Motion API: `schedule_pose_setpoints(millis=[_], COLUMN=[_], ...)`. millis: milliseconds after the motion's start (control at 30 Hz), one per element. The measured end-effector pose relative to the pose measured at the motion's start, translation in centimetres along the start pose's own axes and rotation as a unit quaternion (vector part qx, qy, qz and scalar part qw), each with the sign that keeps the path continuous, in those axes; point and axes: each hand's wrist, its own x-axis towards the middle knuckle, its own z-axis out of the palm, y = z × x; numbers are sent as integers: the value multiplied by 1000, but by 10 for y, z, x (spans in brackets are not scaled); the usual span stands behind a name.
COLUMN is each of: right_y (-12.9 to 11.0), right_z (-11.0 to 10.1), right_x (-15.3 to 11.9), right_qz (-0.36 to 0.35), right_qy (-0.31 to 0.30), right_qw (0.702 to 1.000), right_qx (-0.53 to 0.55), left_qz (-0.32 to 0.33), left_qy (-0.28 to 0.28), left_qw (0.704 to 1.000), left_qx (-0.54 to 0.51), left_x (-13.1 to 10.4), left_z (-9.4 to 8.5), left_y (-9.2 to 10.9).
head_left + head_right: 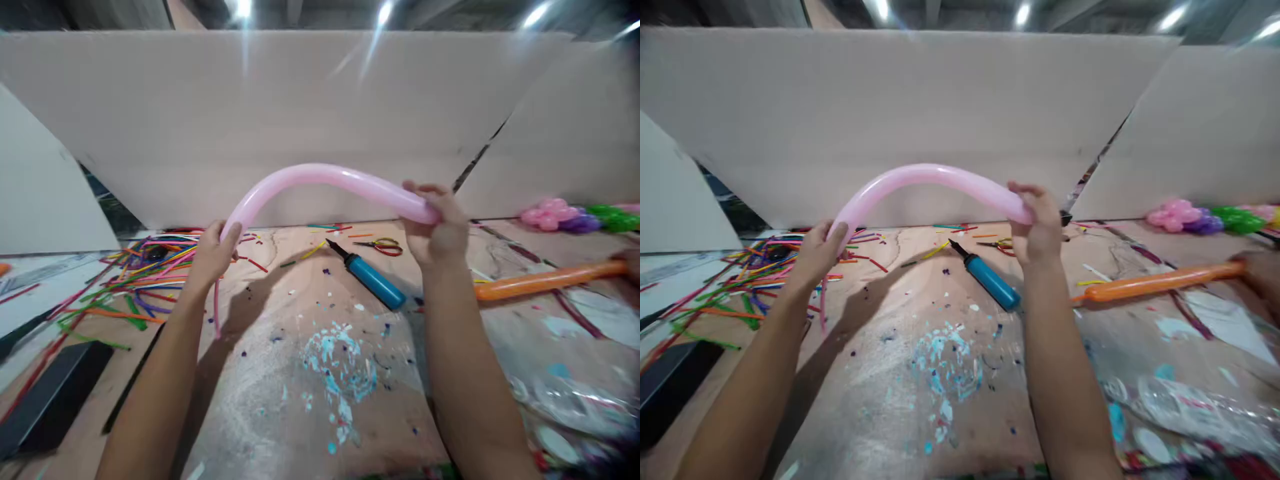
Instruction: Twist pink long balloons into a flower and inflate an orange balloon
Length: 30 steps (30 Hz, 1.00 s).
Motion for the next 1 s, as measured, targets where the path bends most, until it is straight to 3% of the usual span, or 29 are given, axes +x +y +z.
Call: schedule_pose_setpoints(millis=[133,200,267,400,533,733,800,900,1000], right_y=[13,15,16,23,34,53,61,71,75], right_z=[0,3,9,27,45,60,62,63,66], right_x=[-5,-12,-21,-40,-56,-68,-70,-74,-83], right_qz=[66,131,187,205,229,141,123,131,41], right_qy=[-83,-150,-213,-337,-381,-421,-416,-431,-433], right_qw=[988,968,942,894,876,879,885,875,859], right_qx=[-111,-156,-181,-214,-185,-176,-173,-177,-272], left_qz=[-24,-56,-73,-40,1,-77,-100,-107,-87], left_qy=[33,31,5,-82,-167,-173,-173,-219,-248], left_qw=[988,965,944,922,926,898,887,863,864], left_qx=[-146,-254,-322,-376,-339,-397,-417,-443,-430], left_x=[6,8,7,0,-13,-30,-32,-35,-40], left_z=[20,29,38,50,67,94,93,87,87], left_y=[-8,-11,-12,-9,-3,9,13,19,23])
